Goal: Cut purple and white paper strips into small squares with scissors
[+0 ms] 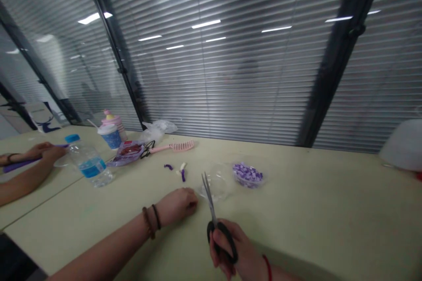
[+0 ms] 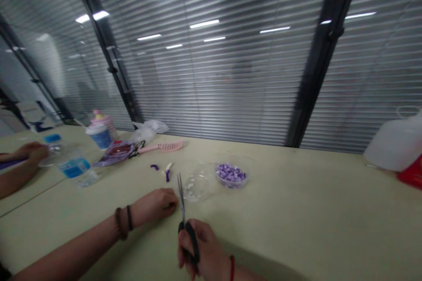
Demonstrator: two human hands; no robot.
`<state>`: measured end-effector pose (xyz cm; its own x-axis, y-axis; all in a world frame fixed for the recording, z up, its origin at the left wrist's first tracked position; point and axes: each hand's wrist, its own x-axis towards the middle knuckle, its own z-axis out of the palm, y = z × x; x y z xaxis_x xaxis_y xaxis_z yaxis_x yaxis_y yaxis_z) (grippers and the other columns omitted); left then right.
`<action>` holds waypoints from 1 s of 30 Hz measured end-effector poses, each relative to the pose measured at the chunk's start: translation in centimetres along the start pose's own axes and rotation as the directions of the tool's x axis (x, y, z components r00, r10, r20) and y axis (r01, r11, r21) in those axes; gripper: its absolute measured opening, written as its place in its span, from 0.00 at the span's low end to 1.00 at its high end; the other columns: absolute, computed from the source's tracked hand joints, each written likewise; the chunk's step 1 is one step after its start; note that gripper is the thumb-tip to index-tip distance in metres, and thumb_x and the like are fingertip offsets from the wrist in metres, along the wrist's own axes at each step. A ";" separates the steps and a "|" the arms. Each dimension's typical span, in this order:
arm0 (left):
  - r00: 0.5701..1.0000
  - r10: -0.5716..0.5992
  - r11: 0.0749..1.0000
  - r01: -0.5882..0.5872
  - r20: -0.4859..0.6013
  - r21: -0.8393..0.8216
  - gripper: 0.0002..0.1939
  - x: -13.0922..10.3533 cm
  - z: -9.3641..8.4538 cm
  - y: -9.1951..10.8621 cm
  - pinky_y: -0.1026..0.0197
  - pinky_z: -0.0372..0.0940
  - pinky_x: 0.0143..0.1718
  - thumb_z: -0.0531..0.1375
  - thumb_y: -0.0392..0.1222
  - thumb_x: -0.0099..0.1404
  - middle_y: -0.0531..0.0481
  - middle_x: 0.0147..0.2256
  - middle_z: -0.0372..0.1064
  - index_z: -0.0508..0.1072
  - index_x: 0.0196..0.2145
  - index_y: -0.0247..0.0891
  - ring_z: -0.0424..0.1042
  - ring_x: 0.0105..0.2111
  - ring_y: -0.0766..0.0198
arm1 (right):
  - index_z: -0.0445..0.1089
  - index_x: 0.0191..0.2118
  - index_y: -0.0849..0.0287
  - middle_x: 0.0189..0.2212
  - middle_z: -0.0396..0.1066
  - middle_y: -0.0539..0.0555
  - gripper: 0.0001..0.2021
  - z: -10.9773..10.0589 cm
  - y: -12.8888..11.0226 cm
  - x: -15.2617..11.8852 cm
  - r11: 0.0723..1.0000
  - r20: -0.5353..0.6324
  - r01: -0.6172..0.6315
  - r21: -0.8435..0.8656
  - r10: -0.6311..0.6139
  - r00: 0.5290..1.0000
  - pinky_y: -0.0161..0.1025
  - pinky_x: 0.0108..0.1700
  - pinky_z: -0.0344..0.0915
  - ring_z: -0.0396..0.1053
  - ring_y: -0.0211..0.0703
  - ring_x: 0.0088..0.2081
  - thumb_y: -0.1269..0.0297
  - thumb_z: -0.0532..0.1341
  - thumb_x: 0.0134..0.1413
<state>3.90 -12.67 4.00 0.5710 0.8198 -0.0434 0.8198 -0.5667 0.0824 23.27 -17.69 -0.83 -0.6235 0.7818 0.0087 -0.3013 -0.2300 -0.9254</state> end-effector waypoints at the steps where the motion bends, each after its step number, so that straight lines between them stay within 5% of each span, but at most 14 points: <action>1: 1.000 -0.002 1.000 0.002 -0.008 0.006 0.08 0.0 0.1 0.0 0.66 0.63 0.32 0.56 0.30 0.58 0.49 0.29 0.72 0.73 0.25 0.37 0.71 0.30 0.63 | 0.60 0.23 0.59 0.12 0.64 0.45 0.28 0.0 -0.1 0.0 1.000 -0.005 0.007 -0.005 -0.007 1.000 0.25 0.07 0.43 0.52 0.26 0.07 0.35 0.61 0.42; 5: 0.997 -0.028 0.999 0.030 -0.067 0.035 0.07 -0.7 -1.0 -0.3 0.65 0.62 0.31 0.57 0.32 0.58 0.48 0.30 0.72 0.72 0.25 0.38 0.70 0.34 0.60 | 0.60 0.22 0.60 0.12 0.64 0.46 0.27 0.1 -0.2 -0.1 0.999 -0.022 0.034 -0.017 -0.035 0.999 0.25 0.08 0.43 0.53 0.26 0.08 0.36 0.61 0.44; 11: 0.941 -0.132 0.985 0.158 -0.310 0.063 0.09 -0.3 -8.4 -1.1 0.58 0.62 0.41 0.51 0.35 0.66 0.45 0.35 0.70 0.71 0.34 0.35 0.68 0.37 0.59 | 0.60 0.22 0.59 0.12 0.62 0.45 0.27 0.3 -0.6 -0.8 0.993 -0.008 0.115 -0.025 -0.115 0.993 0.26 0.09 0.44 0.50 0.25 0.08 0.36 0.62 0.42; 14: 0.958 -0.056 0.996 0.071 -0.281 0.044 0.08 2.1 -9.8 -0.1 0.59 0.63 0.43 0.55 0.40 0.67 0.48 0.36 0.72 0.73 0.35 0.37 0.70 0.38 0.62 | 0.61 0.24 0.60 0.13 0.61 0.45 0.28 0.2 -1.1 -1.4 0.981 -0.013 0.192 -0.036 -0.193 0.981 0.26 0.11 0.43 0.49 0.24 0.10 0.36 0.63 0.40; 17: 0.967 -0.046 0.998 0.053 -0.249 0.022 0.08 4.5 -8.4 -0.1 0.53 0.66 0.42 0.57 0.41 0.66 0.49 0.37 0.72 0.73 0.36 0.34 0.71 0.38 0.60 | 0.62 0.25 0.61 0.14 0.60 0.44 0.27 0.1 -1.4 -1.7 0.967 -0.045 0.250 -0.044 -0.252 0.967 0.25 0.12 0.41 0.48 0.24 0.11 0.38 0.62 0.45; 20: 0.962 -0.102 0.995 0.102 -0.252 -0.011 0.09 5.1 -6.2 -2.4 0.51 0.68 0.42 0.57 0.42 0.67 0.47 0.41 0.71 0.72 0.41 0.34 0.72 0.40 0.60 | 0.61 0.25 0.60 0.14 0.60 0.44 0.25 -0.1 -1.4 -1.6 0.966 -0.062 0.256 -0.045 -0.258 0.964 0.25 0.12 0.42 0.48 0.24 0.11 0.39 0.60 0.48; 25: 0.933 -0.245 0.970 0.239 -0.264 -0.055 0.11 2.5 -3.6 -7.8 0.52 0.69 0.41 0.57 0.42 0.67 0.45 0.44 0.70 0.70 0.45 0.35 0.72 0.40 0.59 | 0.61 0.26 0.60 0.15 0.61 0.45 0.24 0.1 -1.1 -1.5 0.967 -0.026 0.249 -0.052 -0.250 0.968 0.26 0.12 0.43 0.47 0.25 0.11 0.41 0.62 0.48; 30: 0.922 -0.308 0.951 0.307 -0.235 -0.044 0.11 0.2 -2.5 -9.7 0.52 0.70 0.40 0.57 0.42 0.67 0.46 0.43 0.70 0.70 0.45 0.34 0.72 0.39 0.60 | 0.58 0.24 0.58 0.15 0.61 0.45 0.24 0.3 -1.1 -1.2 0.966 0.025 0.254 -0.040 -0.253 0.967 0.27 0.11 0.41 0.48 0.25 0.11 0.41 0.63 0.48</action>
<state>-4.06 -6.78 5.65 0.2635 0.9497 0.1690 0.9527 -0.2837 0.1092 24.14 -18.54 0.25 -0.5449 0.7997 0.2522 -0.4209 -0.0007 -0.9071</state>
